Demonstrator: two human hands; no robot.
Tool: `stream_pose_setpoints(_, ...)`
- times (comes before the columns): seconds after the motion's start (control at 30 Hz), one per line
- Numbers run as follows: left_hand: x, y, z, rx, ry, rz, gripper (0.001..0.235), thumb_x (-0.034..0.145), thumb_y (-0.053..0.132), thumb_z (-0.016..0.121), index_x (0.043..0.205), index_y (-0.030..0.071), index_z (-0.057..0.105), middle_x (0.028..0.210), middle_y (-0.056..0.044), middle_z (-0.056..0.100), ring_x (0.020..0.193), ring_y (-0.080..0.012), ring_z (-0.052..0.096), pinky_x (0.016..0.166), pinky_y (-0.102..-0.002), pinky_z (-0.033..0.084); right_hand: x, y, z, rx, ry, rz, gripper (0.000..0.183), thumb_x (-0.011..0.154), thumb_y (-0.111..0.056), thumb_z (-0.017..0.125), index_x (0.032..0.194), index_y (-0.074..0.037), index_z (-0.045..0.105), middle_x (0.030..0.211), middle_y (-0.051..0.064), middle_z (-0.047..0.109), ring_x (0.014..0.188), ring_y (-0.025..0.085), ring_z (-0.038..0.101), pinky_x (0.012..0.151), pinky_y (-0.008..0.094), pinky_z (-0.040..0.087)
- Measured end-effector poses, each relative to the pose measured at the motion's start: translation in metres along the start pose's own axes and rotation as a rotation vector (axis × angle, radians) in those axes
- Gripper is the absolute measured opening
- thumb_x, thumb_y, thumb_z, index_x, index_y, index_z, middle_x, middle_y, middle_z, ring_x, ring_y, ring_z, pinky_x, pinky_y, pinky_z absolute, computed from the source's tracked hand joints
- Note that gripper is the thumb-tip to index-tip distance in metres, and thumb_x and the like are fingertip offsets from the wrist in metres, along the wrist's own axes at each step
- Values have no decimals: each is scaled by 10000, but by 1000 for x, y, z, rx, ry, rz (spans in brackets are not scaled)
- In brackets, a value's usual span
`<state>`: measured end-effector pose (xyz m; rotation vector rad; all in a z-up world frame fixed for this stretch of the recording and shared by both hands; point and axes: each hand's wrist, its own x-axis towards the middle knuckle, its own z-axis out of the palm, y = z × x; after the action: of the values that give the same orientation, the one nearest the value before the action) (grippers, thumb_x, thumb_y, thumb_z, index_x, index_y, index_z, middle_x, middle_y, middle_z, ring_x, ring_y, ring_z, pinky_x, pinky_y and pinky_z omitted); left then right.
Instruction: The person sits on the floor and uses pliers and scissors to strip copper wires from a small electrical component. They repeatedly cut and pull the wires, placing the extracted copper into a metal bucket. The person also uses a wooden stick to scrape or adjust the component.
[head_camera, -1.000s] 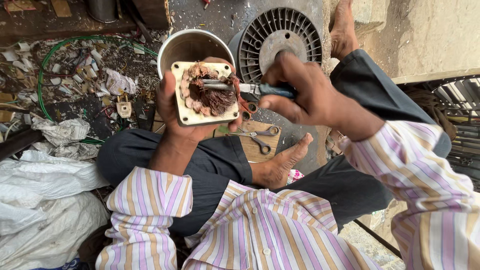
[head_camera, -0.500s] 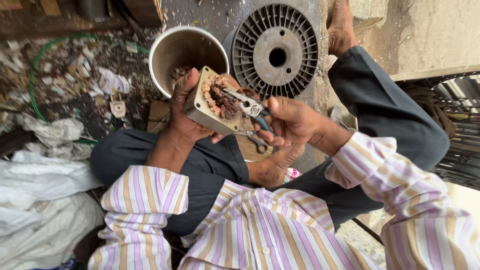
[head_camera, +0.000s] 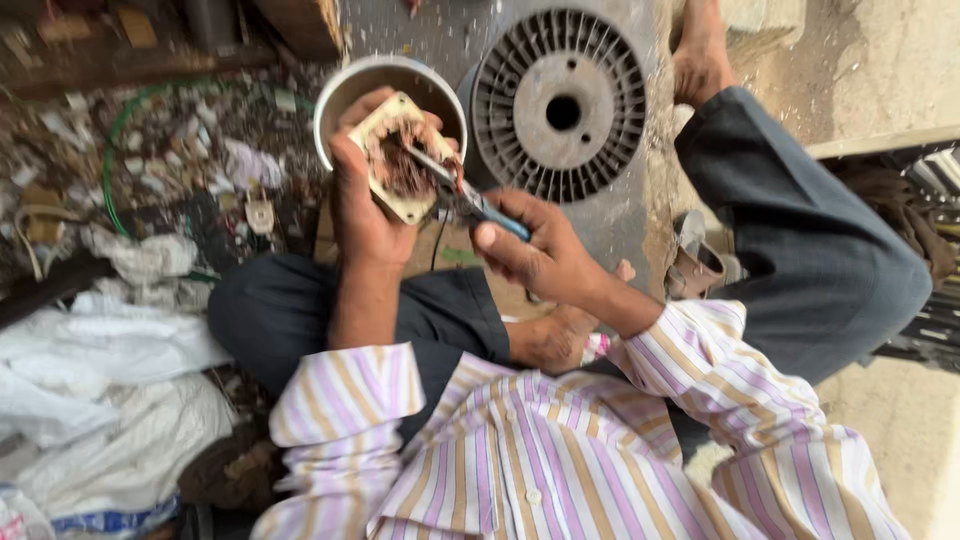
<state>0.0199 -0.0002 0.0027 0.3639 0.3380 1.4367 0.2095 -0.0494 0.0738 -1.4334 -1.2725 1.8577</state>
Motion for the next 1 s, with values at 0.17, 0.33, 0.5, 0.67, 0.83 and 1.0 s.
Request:
stream_pose_setpoints(0.17,-14,0,-6,-19,-50,-16,622,1016,326,753,1451,9,440,1105,-192,674,944,-307,730,825,-430,640,1,4,7,-52,-32,87,493,1006,-503,598,1137,-33,665,859,-7,679,733,60,637,645,222,548)
stream_pose_setpoints(0.33,-3,10,-5,-201,-254,-58,670,935,306,766,1444,-15,472,1074,-186,693,933,-289,744,712,-373,662,-5,4,4,23,-144,311,485,991,-475,621,895,-2,666,721,25,610,586,104,564,516,251,465)
stream_pose_setpoints(0.5,1,7,-5,-163,-363,-70,721,889,223,812,1437,-80,455,1121,-221,662,930,-311,731,815,-414,646,1,-4,6,170,-429,324,355,906,-321,807,909,-6,644,687,30,587,560,121,525,498,265,425)
stream_pose_setpoints(0.67,0,2,-4,-451,-375,-188,788,801,209,810,1417,-115,442,1089,-256,650,920,-366,746,707,-406,663,4,-5,20,145,-500,169,341,895,-282,835,984,-25,629,775,26,606,665,126,583,594,255,480)
stream_pose_setpoints(0.83,1,1,-1,-439,-389,-195,791,812,212,816,1435,-102,442,1116,-254,644,955,-362,735,822,-451,653,-3,8,26,302,-535,235,335,892,-274,843,939,-20,630,739,46,627,632,148,612,581,273,497)
stream_pose_setpoints(1.0,-2,3,1,-264,-312,-91,713,861,225,802,1424,-52,463,1125,-211,662,922,-337,741,770,-408,646,0,5,10,65,-382,276,343,890,-300,827,1000,-7,687,743,54,661,633,129,635,583,256,500)
